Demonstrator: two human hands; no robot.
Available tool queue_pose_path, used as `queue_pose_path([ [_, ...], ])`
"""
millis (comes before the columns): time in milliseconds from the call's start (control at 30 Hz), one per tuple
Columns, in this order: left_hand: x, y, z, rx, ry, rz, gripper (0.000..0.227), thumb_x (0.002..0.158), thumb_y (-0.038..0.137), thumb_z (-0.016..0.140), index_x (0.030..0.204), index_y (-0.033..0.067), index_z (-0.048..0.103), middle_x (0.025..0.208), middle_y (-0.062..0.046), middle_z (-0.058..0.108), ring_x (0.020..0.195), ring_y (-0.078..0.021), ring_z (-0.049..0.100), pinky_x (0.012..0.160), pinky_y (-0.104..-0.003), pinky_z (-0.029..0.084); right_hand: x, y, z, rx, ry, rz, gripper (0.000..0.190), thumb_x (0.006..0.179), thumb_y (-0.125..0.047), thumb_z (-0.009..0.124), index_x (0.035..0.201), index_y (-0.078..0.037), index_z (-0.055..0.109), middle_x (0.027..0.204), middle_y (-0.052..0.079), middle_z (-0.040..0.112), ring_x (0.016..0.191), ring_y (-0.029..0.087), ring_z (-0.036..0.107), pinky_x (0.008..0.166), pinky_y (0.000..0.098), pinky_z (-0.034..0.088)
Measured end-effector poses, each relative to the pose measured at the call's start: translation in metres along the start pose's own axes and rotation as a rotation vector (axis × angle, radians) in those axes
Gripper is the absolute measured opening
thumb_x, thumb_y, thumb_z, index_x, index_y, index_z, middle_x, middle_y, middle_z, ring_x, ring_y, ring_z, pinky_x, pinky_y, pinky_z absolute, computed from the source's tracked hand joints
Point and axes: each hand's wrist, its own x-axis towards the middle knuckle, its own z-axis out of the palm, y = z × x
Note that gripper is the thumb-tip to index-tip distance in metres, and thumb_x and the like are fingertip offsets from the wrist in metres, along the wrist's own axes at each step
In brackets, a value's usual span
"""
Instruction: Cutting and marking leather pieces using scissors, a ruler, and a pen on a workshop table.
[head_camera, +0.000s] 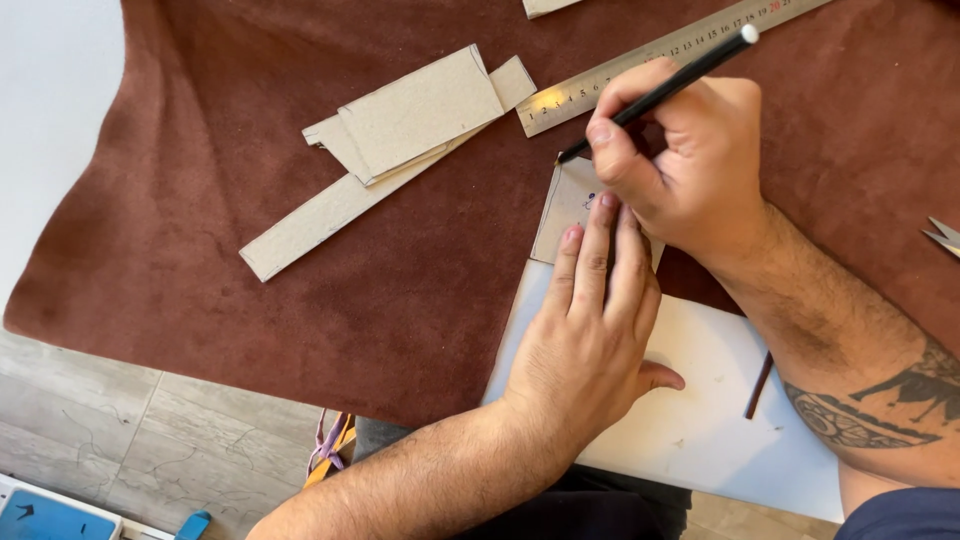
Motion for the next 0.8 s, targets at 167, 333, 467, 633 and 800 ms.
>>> queue_pose_path([
  [167,-0.003,0.004,0.009,-0.060,0.010,0.009,0.119,0.069,0.097,0.055,0.146,0.0062,0.055,0.157,-0.023,0.041,0.148,-0.0415,0.041,0.128,-0.051,0.030,0.001,-0.012,-0.001,0.152,-0.133,0.026,0.011,0.102,-0.009,0.065,0.097,0.001,0.067,0.072,0.004,0.062,0.057,0.015,0.050,0.057,0.0295,0.039],
  [333,-0.004,0.004,0.011,-0.111,0.000,0.013,0.106,0.075,0.091,0.054,0.142,0.0087,0.055,0.142,-0.018,0.054,0.138,-0.0438,0.049,0.123,-0.052,0.036,0.005,-0.029,-0.001,0.321,-0.302,0.014,0.005,0.094,-0.006,0.066,0.092,-0.001,0.065,0.078,0.007,0.067,0.065,0.017,0.059,0.063,0.0287,0.046],
  [467,-0.004,0.006,0.015,-0.113,-0.005,0.010,0.107,0.075,0.092,0.052,0.143,0.0092,0.054,0.138,-0.016,0.057,0.129,-0.0381,0.055,0.116,-0.049,0.042,0.002,-0.031,-0.001,0.371,-0.321,-0.051,0.011,0.096,-0.008,0.065,0.088,0.000,0.063,0.078,0.008,0.064,0.066,0.021,0.058,0.063,0.0309,0.046],
  [633,0.001,-0.004,-0.003,0.055,0.016,0.036,0.131,0.074,0.102,0.045,0.153,-0.0016,0.045,0.159,-0.024,0.039,0.150,-0.0461,0.032,0.128,-0.053,0.025,-0.003,-0.050,-0.029,0.482,0.054,-0.024,0.017,0.105,-0.009,0.051,0.104,0.006,0.043,0.084,0.025,0.057,0.069,0.031,0.058,0.066,0.0377,0.048],
  [800,0.000,-0.004,0.002,0.023,0.025,0.076,0.115,0.084,0.089,0.047,0.156,-0.0010,0.039,0.162,-0.027,0.034,0.151,-0.0476,0.029,0.127,-0.054,0.027,-0.038,-0.089,-0.072,0.181,-0.140,-0.210,0.019,0.098,-0.018,0.052,0.097,0.001,0.053,0.095,0.022,0.070,0.082,0.033,0.072,0.075,0.0423,0.060],
])
